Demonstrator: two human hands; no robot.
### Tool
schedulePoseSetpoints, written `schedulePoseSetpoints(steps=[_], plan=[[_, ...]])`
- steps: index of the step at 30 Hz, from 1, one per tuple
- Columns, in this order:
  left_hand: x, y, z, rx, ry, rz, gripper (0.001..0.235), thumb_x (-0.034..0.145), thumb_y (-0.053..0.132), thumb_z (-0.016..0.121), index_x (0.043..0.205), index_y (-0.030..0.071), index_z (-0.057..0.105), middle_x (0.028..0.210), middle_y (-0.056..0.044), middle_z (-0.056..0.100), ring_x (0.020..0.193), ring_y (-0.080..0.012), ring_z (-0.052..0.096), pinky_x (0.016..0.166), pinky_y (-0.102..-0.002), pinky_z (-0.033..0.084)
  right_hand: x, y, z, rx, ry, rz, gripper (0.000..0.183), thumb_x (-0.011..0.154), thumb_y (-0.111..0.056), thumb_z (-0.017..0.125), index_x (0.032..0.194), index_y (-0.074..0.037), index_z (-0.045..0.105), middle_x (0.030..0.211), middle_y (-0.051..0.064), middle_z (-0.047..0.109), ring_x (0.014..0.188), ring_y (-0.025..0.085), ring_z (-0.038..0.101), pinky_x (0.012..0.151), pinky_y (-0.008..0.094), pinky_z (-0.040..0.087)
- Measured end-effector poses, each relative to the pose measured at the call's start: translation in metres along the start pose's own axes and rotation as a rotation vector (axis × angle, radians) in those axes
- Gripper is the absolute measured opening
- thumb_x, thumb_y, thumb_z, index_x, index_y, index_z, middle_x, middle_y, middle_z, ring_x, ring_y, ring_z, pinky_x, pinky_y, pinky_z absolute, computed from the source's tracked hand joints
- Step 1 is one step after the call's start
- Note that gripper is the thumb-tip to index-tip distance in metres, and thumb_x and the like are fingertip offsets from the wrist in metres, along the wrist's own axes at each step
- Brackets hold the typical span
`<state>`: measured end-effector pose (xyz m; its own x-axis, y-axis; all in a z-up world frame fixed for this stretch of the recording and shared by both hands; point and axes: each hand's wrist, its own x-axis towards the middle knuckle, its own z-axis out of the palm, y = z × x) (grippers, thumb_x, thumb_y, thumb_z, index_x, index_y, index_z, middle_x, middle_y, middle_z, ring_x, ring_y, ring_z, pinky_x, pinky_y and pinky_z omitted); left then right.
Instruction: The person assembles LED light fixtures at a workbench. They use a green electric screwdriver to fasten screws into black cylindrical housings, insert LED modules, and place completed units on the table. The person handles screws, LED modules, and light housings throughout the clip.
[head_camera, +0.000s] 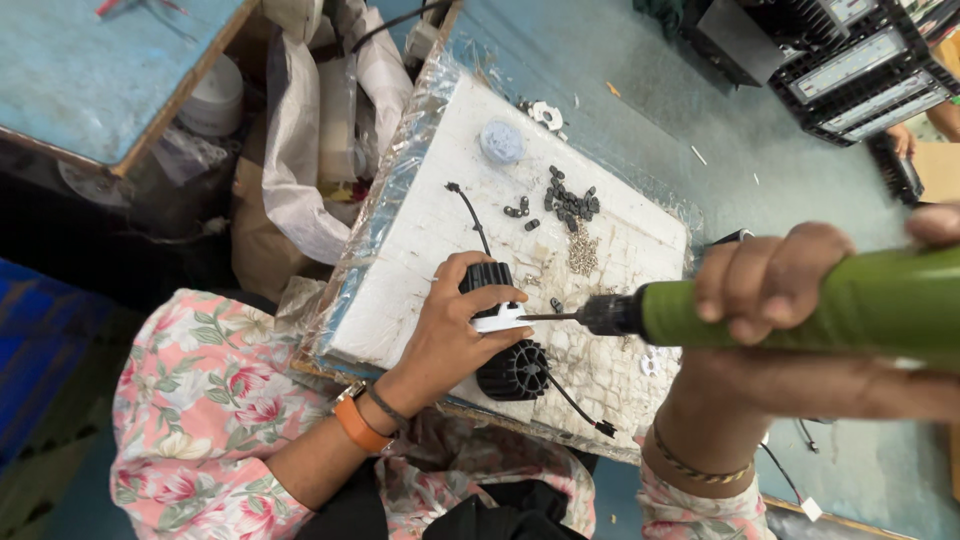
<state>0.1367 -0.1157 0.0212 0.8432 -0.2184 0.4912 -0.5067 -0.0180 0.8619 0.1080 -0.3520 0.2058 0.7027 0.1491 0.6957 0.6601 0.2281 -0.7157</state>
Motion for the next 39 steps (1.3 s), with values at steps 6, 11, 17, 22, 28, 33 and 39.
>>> schedulePoseSetpoints(steps=[6, 11, 17, 22, 28, 33, 39], plan=[[0.001, 0.004, -0.020, 0.100, -0.182, 0.068, 0.063, 0.079, 0.006, 0.079, 0.137, 0.020, 0.059, 0.143, -0.024, 0.042, 0.130, -0.0478, 0.047, 0.105, -0.052, 0.045, -0.020, -0.035, -0.053, -0.052, 0.342, -0.009, 0.069, 0.096, -0.070, 0.027, 0.117, -0.009, 0.051, 0.080, 0.006, 0.056, 0.055, 0.014, 0.052, 0.053, 0.032, 0.047], [0.001, 0.007, -0.021, 0.052, -0.202, -0.059, 0.069, 0.082, 0.002, 0.075, 0.142, 0.018, 0.045, 0.145, -0.023, 0.041, 0.132, -0.0476, 0.049, 0.106, -0.051, 0.047, -0.054, -0.042, -0.088, -0.051, 0.451, 0.017, 0.059, 0.103, -0.061, 0.026, 0.102, -0.006, 0.050, 0.080, 0.006, 0.053, 0.059, 0.015, 0.049, 0.056, 0.031, 0.041], [0.022, 0.036, -0.036, 0.171, -0.108, 0.025, 0.050, 0.075, 0.011, 0.082, 0.121, 0.014, 0.064, 0.127, -0.019, 0.056, 0.117, -0.0409, 0.058, 0.099, -0.049, 0.050, -0.067, -0.036, -0.097, -0.032, 0.471, 0.018, 0.061, 0.109, -0.055, 0.025, 0.086, -0.004, 0.050, 0.080, 0.006, 0.050, 0.064, 0.016, 0.046, 0.060, 0.031, 0.036], [0.045, 0.066, -0.056, 0.892, -0.570, 0.169, 0.019, 0.079, 0.011, 0.071, 0.097, 0.015, 0.072, 0.113, -0.014, 0.061, 0.109, -0.0330, 0.060, 0.094, -0.052, 0.041, -0.067, -0.023, -0.088, 0.003, 0.486, 0.004, 0.056, 0.106, -0.052, 0.029, 0.086, -0.005, 0.050, 0.081, 0.005, 0.050, 0.064, 0.015, 0.047, 0.060, 0.030, 0.037], [0.048, 0.057, -0.034, 0.781, -0.543, 0.244, 0.028, 0.081, 0.006, 0.072, 0.109, 0.010, 0.070, 0.119, -0.021, 0.061, 0.094, -0.0292, 0.062, 0.091, -0.045, 0.045, -0.063, -0.004, -0.062, 0.059, 0.447, -0.036, 0.042, 0.104, -0.043, 0.035, 0.086, -0.007, 0.050, 0.081, 0.003, 0.051, 0.063, 0.012, 0.047, 0.060, 0.029, 0.039], [0.021, 0.013, -0.044, 0.222, -0.247, 0.218, 0.052, 0.069, 0.026, 0.086, 0.116, 0.008, 0.073, 0.124, -0.014, 0.061, 0.117, -0.0354, 0.059, 0.098, -0.049, 0.043, -0.062, 0.000, -0.043, 0.050, 0.417, -0.056, 0.032, 0.102, -0.035, 0.041, 0.086, -0.009, 0.051, 0.082, 0.001, 0.051, 0.062, 0.010, 0.047, 0.059, 0.029, 0.041], [-0.003, 0.007, -0.034, 0.049, -0.163, 0.075, 0.041, 0.076, 0.020, 0.085, 0.116, 0.018, 0.073, 0.137, -0.015, 0.055, 0.126, -0.0359, 0.056, 0.103, -0.045, 0.049, -0.045, -0.001, -0.016, 0.063, 0.336, -0.056, 0.019, 0.100, -0.025, 0.047, 0.086, -0.011, 0.051, 0.083, -0.001, 0.051, 0.062, 0.007, 0.047, 0.059, 0.028, 0.043]])
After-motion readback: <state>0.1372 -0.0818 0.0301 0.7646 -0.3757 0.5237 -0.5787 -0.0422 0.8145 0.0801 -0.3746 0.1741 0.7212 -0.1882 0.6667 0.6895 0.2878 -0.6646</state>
